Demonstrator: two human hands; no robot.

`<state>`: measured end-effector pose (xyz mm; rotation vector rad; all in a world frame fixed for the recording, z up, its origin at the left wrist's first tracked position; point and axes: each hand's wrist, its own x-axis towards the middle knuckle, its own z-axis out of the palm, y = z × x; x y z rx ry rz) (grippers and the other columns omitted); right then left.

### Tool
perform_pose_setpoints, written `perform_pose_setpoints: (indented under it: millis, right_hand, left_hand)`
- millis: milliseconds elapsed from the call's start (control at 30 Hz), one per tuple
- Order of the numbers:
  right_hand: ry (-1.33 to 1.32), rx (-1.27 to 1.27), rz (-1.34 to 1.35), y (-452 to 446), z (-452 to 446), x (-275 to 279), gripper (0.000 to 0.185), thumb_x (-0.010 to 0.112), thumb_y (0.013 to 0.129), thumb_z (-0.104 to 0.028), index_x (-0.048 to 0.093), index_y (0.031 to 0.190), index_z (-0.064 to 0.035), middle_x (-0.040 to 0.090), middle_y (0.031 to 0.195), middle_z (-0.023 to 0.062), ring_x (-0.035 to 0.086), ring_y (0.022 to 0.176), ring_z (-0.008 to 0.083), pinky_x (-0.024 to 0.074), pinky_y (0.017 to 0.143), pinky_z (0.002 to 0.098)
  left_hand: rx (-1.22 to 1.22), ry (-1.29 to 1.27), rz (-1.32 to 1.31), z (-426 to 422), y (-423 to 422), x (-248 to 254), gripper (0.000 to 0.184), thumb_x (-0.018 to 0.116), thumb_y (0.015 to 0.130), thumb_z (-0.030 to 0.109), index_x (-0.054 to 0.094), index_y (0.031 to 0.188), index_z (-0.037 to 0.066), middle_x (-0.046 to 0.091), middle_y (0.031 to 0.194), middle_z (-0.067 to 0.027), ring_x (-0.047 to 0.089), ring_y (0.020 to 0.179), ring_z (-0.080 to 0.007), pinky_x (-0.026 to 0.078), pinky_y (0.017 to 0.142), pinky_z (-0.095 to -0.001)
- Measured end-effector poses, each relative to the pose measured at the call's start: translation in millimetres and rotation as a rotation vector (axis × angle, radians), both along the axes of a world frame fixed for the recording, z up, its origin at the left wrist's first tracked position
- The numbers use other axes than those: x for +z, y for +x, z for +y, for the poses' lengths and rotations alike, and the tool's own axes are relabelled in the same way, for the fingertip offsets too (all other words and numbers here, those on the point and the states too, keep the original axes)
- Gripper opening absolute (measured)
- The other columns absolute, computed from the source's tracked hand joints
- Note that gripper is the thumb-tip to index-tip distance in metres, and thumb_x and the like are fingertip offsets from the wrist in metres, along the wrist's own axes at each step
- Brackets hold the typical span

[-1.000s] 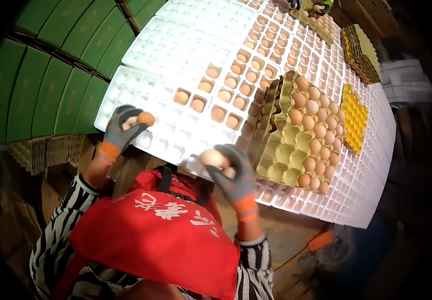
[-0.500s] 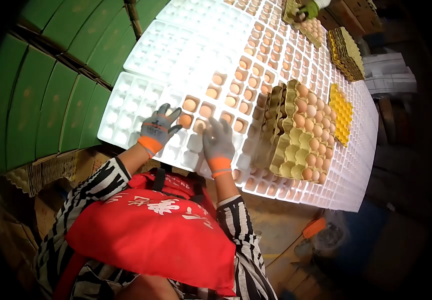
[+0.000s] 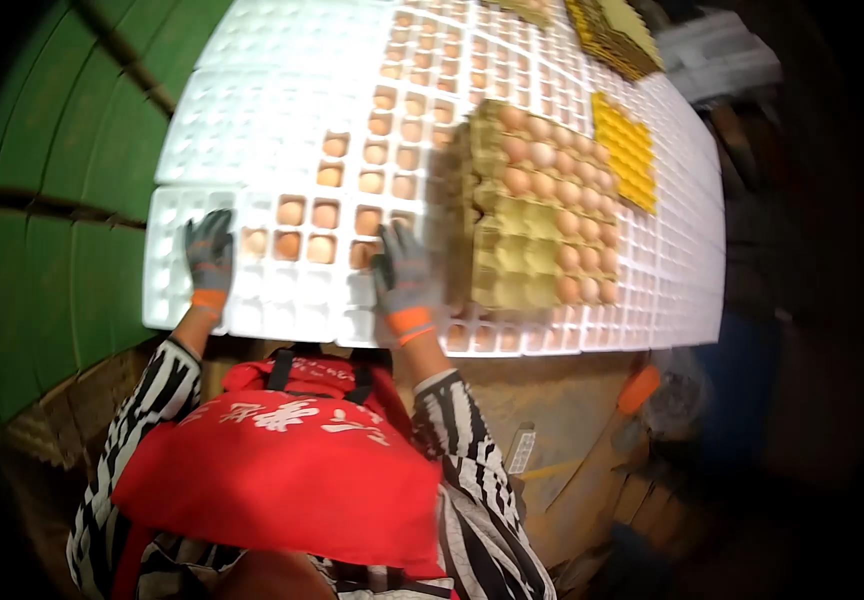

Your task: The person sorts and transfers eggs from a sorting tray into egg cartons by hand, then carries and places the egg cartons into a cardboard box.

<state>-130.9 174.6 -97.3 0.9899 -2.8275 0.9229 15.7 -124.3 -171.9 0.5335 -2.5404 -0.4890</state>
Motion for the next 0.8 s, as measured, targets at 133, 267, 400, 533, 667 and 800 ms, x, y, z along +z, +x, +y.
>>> perform_pose_setpoints:
  millis: [133, 267, 400, 533, 667, 800]
  right_hand:
    - [-0.221, 0.055, 0.032, 19.0, 48.0, 86.2, 0.046, 0.069, 0.085, -0.003, 0.063, 0.130, -0.0093, 0.064, 0.127, 0.0145, 0.061, 0.113, 0.0340, 0.0504, 0.095, 0.0410]
    - [-0.314, -0.272, 0.040, -26.2, 170.3, 143.8, 0.038, 0.062, 0.090, 0.006, 0.063, 0.127, -0.0016, 0.068, 0.123, 0.0121, 0.066, 0.109, 0.0191, 0.0532, 0.091, 0.0316]
    - [-0.079, -0.364, -0.105, -96.5, 278.7, 171.8, 0.041, 0.065, 0.089, 0.002, 0.064, 0.129, -0.0045, 0.069, 0.120, 0.0081, 0.067, 0.096, 0.0146, 0.0535, 0.086, 0.0290]
    - [0.185, -0.057, 0.091, -129.0, 295.8, 181.7, 0.045, 0.070, 0.083, -0.008, 0.066, 0.127, -0.0133, 0.067, 0.119, 0.0102, 0.061, 0.103, 0.0323, 0.0503, 0.092, 0.0414]
    - [0.260, 0.215, 0.188, -160.7, 312.7, 160.7, 0.050, 0.076, 0.075, -0.008, 0.064, 0.124, -0.0114, 0.066, 0.121, 0.0091, 0.061, 0.099, 0.0321, 0.0520, 0.086, 0.0418]
    - [-0.064, 0.063, -0.262, -174.7, 327.5, 142.3, 0.045, 0.078, 0.080, -0.016, 0.066, 0.122, -0.0091, 0.066, 0.116, 0.0105, 0.064, 0.097, 0.0267, 0.0529, 0.085, 0.0382]
  left_hand:
    - [0.032, 0.502, 0.171, 19.3, -10.5, 14.6, 0.034, 0.059, 0.090, 0.003, 0.064, 0.124, 0.002, 0.063, 0.126, -0.0115, 0.055, 0.124, -0.0286, 0.042, 0.108, -0.0394]
    - [-0.222, 0.573, 0.219, 96.4, -62.1, 111.6, 0.037, 0.061, 0.090, -0.005, 0.061, 0.127, -0.001, 0.062, 0.128, -0.0103, 0.057, 0.122, -0.0207, 0.046, 0.103, -0.0332]
    - [-0.668, 0.431, 0.142, 216.9, -128.0, 193.5, 0.047, 0.074, 0.080, 0.003, 0.063, 0.125, 0.006, 0.063, 0.124, -0.0130, 0.060, 0.112, -0.0312, 0.048, 0.096, -0.0404]
    - [-0.809, 0.165, -0.025, 326.6, -184.3, 221.4, 0.042, 0.071, 0.084, 0.023, 0.063, 0.123, 0.010, 0.062, 0.115, -0.0107, 0.059, 0.105, -0.0309, 0.048, 0.087, -0.0412]
    - [-0.806, -0.153, -0.262, 380.2, -215.3, 206.7, 0.036, 0.064, 0.087, 0.031, 0.062, 0.116, 0.011, 0.061, 0.110, -0.0076, 0.058, 0.102, -0.0296, 0.048, 0.082, -0.0399]
    - [-0.776, 0.086, -0.065, 376.2, -221.1, 194.2, 0.030, 0.067, 0.084, 0.023, 0.063, 0.112, 0.010, 0.064, 0.106, -0.0068, 0.060, 0.096, -0.0295, 0.049, 0.083, -0.0419]
